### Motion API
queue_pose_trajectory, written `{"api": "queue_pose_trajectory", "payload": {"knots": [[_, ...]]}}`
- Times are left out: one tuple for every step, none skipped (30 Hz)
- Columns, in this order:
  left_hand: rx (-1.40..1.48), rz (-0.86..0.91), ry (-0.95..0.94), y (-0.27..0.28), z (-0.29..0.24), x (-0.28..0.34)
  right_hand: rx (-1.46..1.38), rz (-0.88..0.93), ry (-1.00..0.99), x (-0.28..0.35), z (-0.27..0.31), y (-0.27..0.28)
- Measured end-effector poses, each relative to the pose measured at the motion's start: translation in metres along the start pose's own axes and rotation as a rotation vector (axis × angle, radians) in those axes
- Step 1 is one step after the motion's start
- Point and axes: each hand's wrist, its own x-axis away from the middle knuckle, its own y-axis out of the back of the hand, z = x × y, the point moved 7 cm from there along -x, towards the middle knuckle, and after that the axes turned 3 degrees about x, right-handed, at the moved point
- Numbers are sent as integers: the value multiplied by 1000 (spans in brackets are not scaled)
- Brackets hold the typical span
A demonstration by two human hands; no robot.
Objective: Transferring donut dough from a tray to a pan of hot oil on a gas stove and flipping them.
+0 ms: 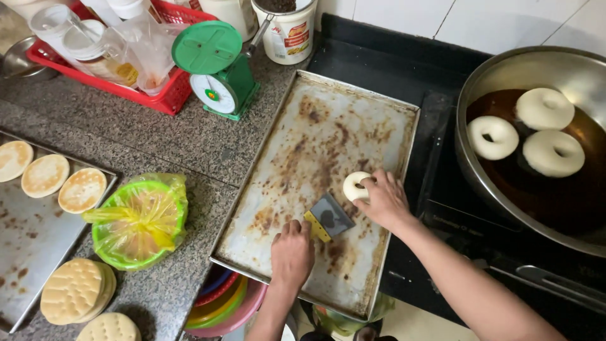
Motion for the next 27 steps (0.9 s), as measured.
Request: {"api": "queue_pose_trajectory", "payload": {"knots": [[1,4,1,-1,1,0,-1,4,-1,0,4,-1],[10,-2,0,-1,1,-1,46,21,1,-2,7,-2],[20,-8,0,-1,1,-2,92,38,3,-3,11,-3],[21,-6,-1,-2,1,-4,93,41,2,-3,12,-5],[15,10,1,-3,1,-4,116,25,5,-3,14,-6],[9,26,3,-5,1,-5,139,10,9,-3,15,-6],[11,29,3,-6,2,-5,140,13,8,-3,15,-10],[14,25,2,-8,2,-5,160,-8,16,-3,16,-12],[17,21,2,-9,3,-5,180,-29,25,-2,16,-14],[17,24,5,-10,3,-6,179,-25,27,-3,17,-14],[21,20,8,-10,3,-6,186,-6,28,-3,17,-15],[24,15,11,-10,3,-8,192,10,29,-4,17,-16],[24,17,13,-10,4,-8,192,12,30,-4,17,-16],[31,9,5,-9,3,-9,173,-6,29,-4,16,-15],[38,1,-3,-8,2,-10,154,-24,28,-3,15,-13],[39,2,-3,-10,2,-10,154,-22,28,-4,15,-12],[50,31,9,-15,2,-11,156,-1,14,-5,14,-13],[61,59,20,-19,3,-12,159,18,-1,-6,13,-13],[62,57,20,-22,2,-12,161,17,-1,-7,10,-14],[60,36,13,-23,1,-12,156,-4,11,-7,9,-15],[58,14,7,-25,0,-12,152,-25,23,-7,8,-15],[59,14,6,-25,-2,-14,153,-25,22,-7,9,-12],[39,25,6,-27,-3,-16,128,-4,21,-6,9,-9],[19,37,7,-28,-5,-16,102,18,20,-5,11,-8],[19,38,6,-30,-5,-16,102,18,19,-5,9,-7],[5,48,1,-33,-5,-16,107,6,36,-6,9,-6],[-10,58,-4,-35,-5,-16,111,-6,52,-6,9,-6]]}}
